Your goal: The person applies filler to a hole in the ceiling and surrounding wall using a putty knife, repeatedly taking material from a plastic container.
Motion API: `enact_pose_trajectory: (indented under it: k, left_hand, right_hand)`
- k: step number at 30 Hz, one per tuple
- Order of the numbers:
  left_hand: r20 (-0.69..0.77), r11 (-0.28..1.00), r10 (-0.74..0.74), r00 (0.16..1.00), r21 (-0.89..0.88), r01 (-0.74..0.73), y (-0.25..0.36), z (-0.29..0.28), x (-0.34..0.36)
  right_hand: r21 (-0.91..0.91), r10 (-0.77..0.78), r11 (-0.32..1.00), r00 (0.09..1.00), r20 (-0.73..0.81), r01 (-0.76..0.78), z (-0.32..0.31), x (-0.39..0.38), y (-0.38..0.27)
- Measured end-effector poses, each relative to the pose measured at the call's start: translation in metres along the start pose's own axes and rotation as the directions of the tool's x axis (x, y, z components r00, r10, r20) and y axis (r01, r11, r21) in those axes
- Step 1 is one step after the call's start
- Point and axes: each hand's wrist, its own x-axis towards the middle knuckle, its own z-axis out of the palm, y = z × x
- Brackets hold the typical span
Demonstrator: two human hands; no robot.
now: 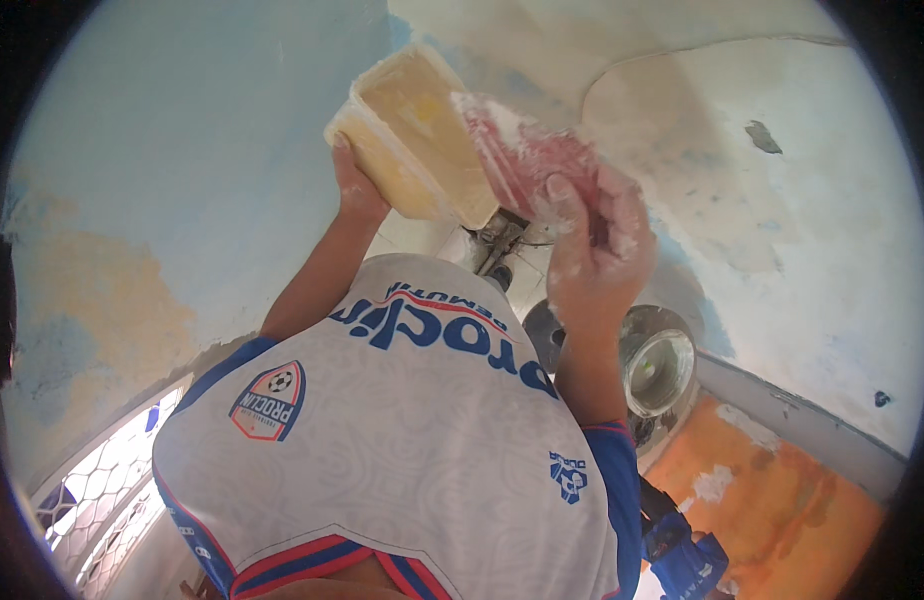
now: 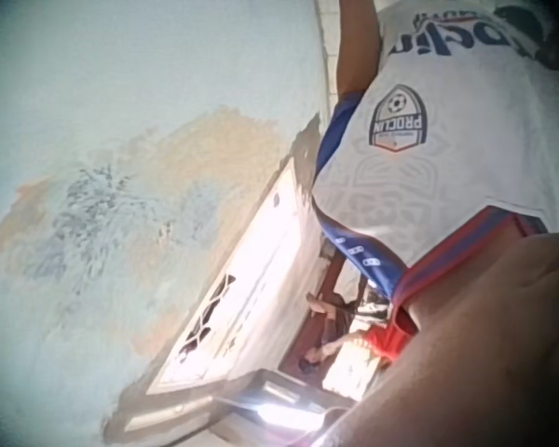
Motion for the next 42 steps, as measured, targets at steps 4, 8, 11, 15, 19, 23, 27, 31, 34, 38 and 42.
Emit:
enact_pose_trajectory:
  k: [4, 8, 11, 15, 19, 23, 27, 31, 34, 38, 42]
  left_hand:
    - [0.067, 0.994, 0.100, 0.993, -0.059, -0.096, 0.012, 0.002, 0.002]
    - [0.184, 0.973, 0.186, 0.965, -0.169, -0.155, 0.021, -0.020, 0.011]
    - [0.203, 0.939, 0.319, 0.926, -0.202, -0.279, 0.038, -0.025, 0.018]
    - [0.212, 0.916, 0.382, 0.899, -0.212, -0.339, 0.055, -0.030, 0.024]
    - [0.226, 0.916, 0.392, 0.892, -0.189, -0.354, 0.066, -0.033, 0.025]
    - [0.241, 0.926, 0.370, 0.897, -0.170, -0.336, 0.064, -0.036, 0.018]
    - [0.254, 0.934, 0.351, 0.901, -0.160, -0.318, 0.060, -0.035, 0.016]
    - [0.253, 0.923, 0.385, 0.888, -0.079, -0.377, 0.054, -0.037, 0.015]
    - [0.314, 0.941, 0.338, 0.887, -0.112, -0.319, 0.051, -0.038, 0.013]
    - [0.319, 0.955, 0.252, 0.914, -0.233, -0.182, 0.047, -0.037, 0.010]
    - [0.389, 0.978, 0.141, 0.911, -0.199, -0.066, 0.036, -0.042, 0.008]
  right_hand:
    - [0.019, -0.006, 1.000, 1.000, -0.001, 0.006, 0.010, 0.011, -0.002]
    - [0.063, 0.188, 0.979, 0.979, 0.074, -0.193, 0.017, 0.001, -0.013]
    - [0.139, 0.113, 0.982, 0.989, 0.097, -0.126, 0.030, -0.014, -0.020]
    - [0.127, 0.068, 0.988, 0.992, 0.109, -0.082, 0.035, -0.021, -0.035]
    - [0.239, 0.112, 0.958, 0.975, 0.194, -0.158, 0.046, -0.027, -0.045]
    - [0.224, 0.126, 0.960, 0.972, 0.201, -0.171, 0.047, -0.028, -0.042]
    - [0.294, 0.199, 0.923, 0.962, 0.188, -0.248, 0.049, -0.026, -0.037]
    - [0.351, 0.174, 0.908, 0.968, 0.183, -0.230, 0.050, -0.027, -0.032]
    - [0.384, 0.186, 0.894, 0.971, 0.151, -0.230, 0.047, -0.029, -0.028]
    - [0.316, 0.202, 0.924, 0.976, 0.075, -0.216, 0.053, -0.031, -0.039]
    - [0.377, 0.199, 0.898, 0.974, 0.112, -0.227, 0.049, -0.029, -0.032]
